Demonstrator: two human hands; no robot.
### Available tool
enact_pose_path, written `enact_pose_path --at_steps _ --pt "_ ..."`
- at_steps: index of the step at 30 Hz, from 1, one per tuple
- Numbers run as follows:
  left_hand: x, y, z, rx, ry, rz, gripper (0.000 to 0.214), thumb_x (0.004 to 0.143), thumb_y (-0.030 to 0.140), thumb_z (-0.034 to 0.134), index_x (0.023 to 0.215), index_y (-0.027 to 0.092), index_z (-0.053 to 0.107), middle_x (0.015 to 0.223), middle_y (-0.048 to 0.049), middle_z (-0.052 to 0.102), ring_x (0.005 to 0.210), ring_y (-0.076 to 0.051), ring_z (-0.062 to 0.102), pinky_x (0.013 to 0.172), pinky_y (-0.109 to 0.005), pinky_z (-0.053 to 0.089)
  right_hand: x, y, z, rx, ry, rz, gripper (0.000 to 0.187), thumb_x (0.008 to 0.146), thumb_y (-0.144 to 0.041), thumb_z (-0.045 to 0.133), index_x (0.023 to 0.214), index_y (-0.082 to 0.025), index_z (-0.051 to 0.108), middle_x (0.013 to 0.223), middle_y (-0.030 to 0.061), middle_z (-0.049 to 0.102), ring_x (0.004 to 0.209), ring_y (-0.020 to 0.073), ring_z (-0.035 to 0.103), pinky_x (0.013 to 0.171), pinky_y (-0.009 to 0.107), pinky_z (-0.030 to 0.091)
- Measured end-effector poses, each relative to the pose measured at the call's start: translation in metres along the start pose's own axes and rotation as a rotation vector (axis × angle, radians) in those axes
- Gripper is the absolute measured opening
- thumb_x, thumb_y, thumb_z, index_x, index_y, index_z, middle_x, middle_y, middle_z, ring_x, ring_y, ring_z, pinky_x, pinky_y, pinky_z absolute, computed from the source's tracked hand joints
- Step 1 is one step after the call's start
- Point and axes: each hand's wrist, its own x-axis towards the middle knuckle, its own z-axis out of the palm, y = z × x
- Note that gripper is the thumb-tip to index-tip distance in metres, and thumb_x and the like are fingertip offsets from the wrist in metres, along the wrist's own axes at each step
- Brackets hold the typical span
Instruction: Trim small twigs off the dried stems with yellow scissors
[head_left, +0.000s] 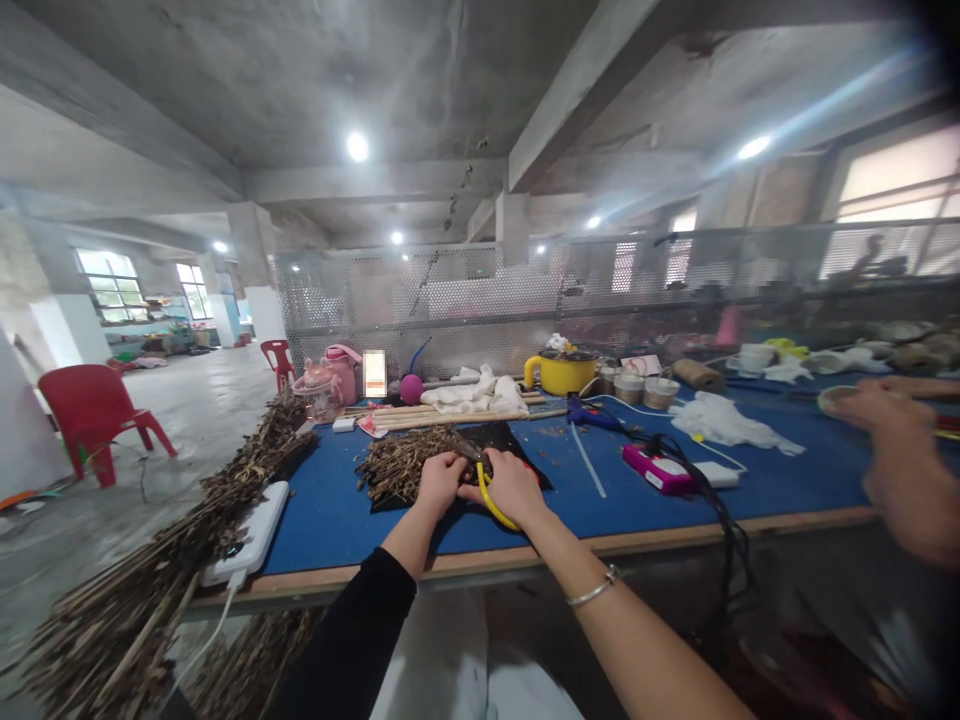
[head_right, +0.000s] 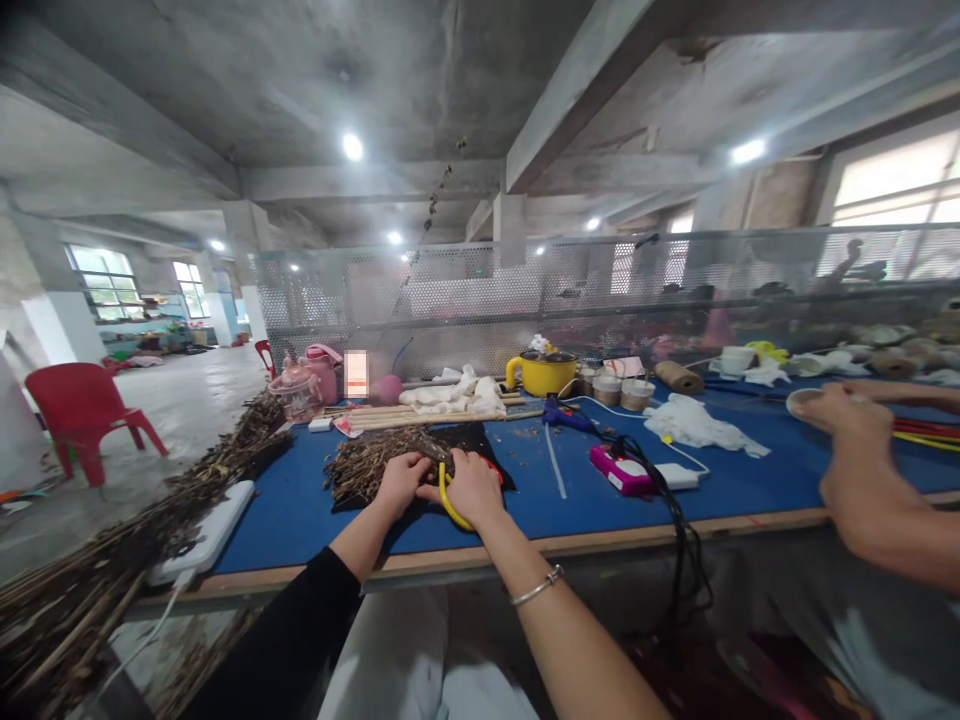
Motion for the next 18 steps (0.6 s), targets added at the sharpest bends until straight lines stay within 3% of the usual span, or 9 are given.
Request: enact_pose_path --at_steps 9,18 --pt "0.0041 -0.0074 -0.002 0.059 -0.037 0.103 0.024 0.069 0.031 0.05 0.062 0.011 0.062 0.051 0.0002 0.053 0.047 -0.008 0.043 0.045 -0.018 0.033 -0.0007 -0.0006 -0.0046 0.03 -0.043 -0.008 0.063 0.063 -0.062 0.056 0.11 -0.02 0.046 0.1 0.0098 0.056 0.096 0.024 0.053 0.076 0.03 0.036" --pt "-0.0013 0.0011 -0.0036 0.046 -0.028 0.069 0.025 0.069 0.033 0.053 0.066 0.011 0.064 0.047 0.0012 0.051 0.044 -0.008 0.043 0.044 -0.019 0.032 -0.0009 0.0006 -0.0038 -0.037 -0.083 0.027 0.061 0.063 -0.072 0.045 0.098 -0.023 0.052 0.082 0.0083 0.063 0.08 0.0243 0.059 0.064 0.029 0.037"
